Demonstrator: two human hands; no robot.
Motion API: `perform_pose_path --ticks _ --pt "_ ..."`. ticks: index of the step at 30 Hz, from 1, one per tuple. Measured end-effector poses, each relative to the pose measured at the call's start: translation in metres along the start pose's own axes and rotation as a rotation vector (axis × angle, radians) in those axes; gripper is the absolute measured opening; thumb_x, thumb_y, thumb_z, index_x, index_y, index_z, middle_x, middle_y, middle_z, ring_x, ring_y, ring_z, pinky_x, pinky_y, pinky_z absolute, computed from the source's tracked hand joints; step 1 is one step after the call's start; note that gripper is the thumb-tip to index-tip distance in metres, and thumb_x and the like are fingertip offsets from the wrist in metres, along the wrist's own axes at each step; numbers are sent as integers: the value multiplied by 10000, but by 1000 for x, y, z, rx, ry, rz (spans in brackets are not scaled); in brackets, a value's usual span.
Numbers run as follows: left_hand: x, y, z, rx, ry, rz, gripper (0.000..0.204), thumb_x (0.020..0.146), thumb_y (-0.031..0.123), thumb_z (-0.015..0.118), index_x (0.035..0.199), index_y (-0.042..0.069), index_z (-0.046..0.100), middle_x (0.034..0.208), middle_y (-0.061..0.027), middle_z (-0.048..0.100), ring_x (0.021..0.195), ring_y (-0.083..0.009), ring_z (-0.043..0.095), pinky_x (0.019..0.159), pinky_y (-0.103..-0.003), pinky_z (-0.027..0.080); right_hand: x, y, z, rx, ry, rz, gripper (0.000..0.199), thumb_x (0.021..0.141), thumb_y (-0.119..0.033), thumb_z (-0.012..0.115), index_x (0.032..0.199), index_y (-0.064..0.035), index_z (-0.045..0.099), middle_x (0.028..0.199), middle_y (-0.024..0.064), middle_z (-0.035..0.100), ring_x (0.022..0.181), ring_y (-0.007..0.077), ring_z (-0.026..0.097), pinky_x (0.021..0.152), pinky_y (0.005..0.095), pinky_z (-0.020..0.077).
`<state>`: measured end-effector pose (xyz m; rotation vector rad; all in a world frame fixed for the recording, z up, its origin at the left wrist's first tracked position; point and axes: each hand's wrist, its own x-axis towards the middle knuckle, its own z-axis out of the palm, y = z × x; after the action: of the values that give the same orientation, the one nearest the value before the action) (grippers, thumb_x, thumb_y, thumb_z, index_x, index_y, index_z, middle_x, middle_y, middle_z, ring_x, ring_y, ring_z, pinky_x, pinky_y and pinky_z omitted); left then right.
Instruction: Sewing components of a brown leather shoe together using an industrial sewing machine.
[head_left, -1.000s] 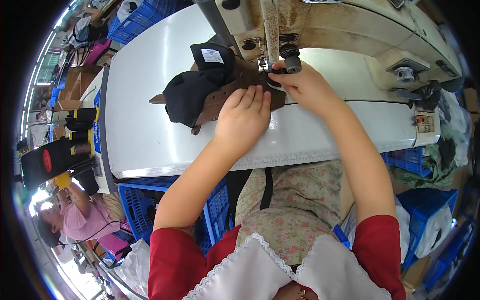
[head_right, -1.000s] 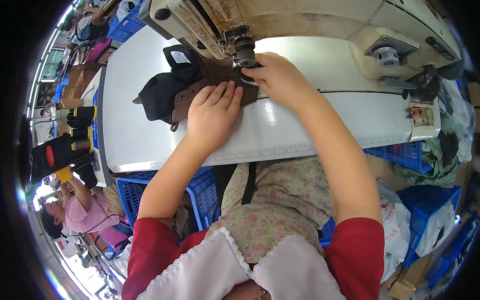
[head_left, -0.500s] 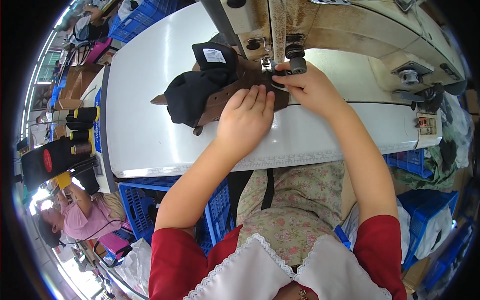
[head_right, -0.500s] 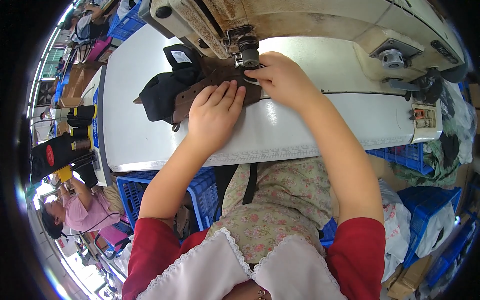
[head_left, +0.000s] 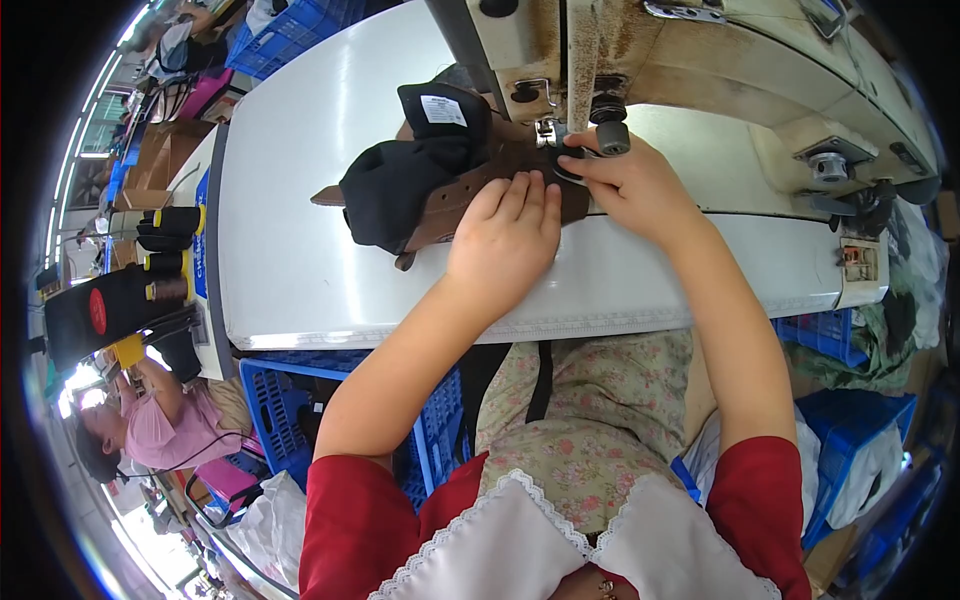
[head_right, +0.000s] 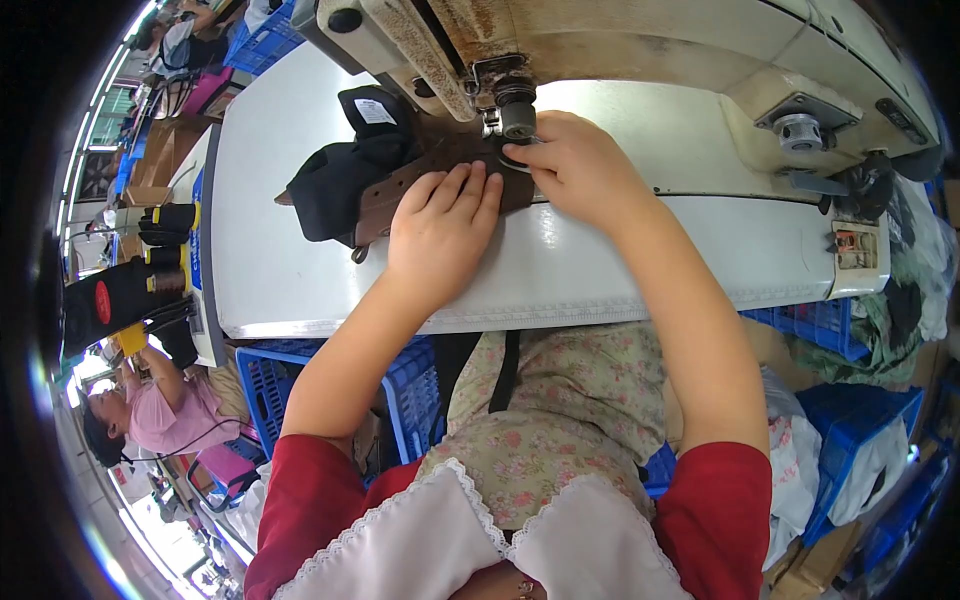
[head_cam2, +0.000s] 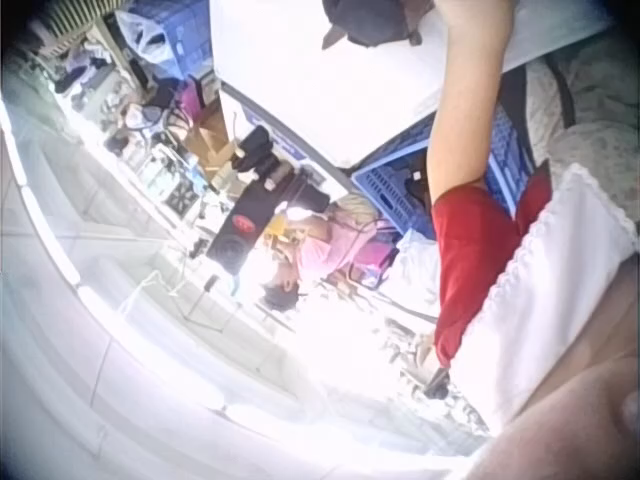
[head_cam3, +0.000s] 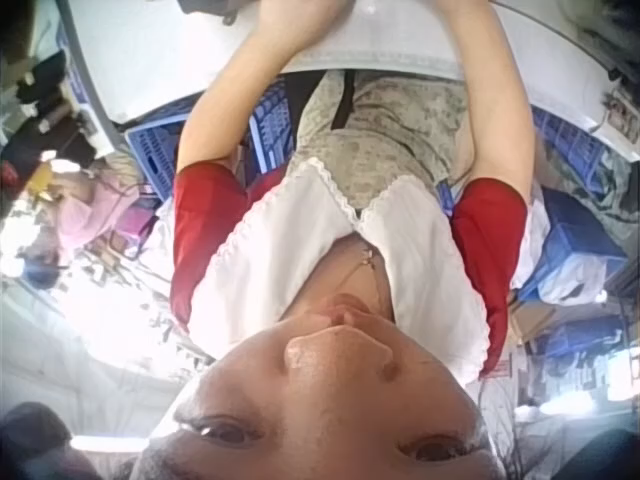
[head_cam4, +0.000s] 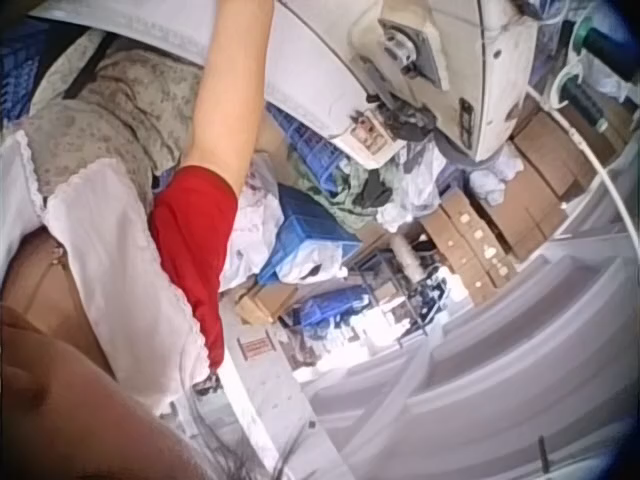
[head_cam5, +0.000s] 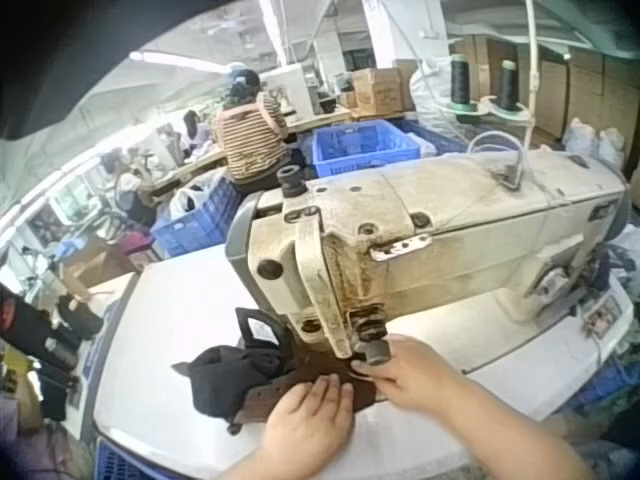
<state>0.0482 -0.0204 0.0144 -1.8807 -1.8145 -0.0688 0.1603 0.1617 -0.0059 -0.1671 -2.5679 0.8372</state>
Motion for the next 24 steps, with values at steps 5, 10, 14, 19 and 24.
perform_pose_path --ticks 5,10,14,19,24 --pt "0 -2 2 -20 12 9 383 748 158 566 1088 14 667 1123 -123 689 1069 -216 632 945 -342 456 -2 1 -1 -7 5 0 332 777 0 618 1066 -108 740 1201 75 665 1107 293 609 927 382 494" --pt "4 -4 -1 -30 -12 42 370 753 160 565 1079 20 671 1116 -117 694 1063 -209 634 943 -334 453 1 3 2 -9 126 -109 253 721 -3 647 951 -50 740 979 118 676 933 328 622 823 415 506" --pt "3 -6 0 -25 -15 51 360 757 162 566 1072 26 672 1121 -111 693 1062 -201 634 941 -330 450 0 1 -3 3 -7 18 326 781 -6 615 1057 -120 745 1182 63 677 1129 292 601 944 389 485" --pt "3 -5 0 -20 -6 52 357 757 163 567 1070 28 673 1117 -107 695 1060 -198 635 942 -329 448 -1 2 0 -1 31 -13 312 780 -8 620 1043 -117 748 1175 58 680 1114 289 605 937 387 488" --pt "4 -6 0 -31 -2 55 361 749 160 568 1067 31 676 1110 -105 697 1051 -195 639 926 -331 460 -2 3 0 -5 40 -27 310 777 -9 625 1038 -119 750 1171 53 681 1097 284 608 922 384 494"
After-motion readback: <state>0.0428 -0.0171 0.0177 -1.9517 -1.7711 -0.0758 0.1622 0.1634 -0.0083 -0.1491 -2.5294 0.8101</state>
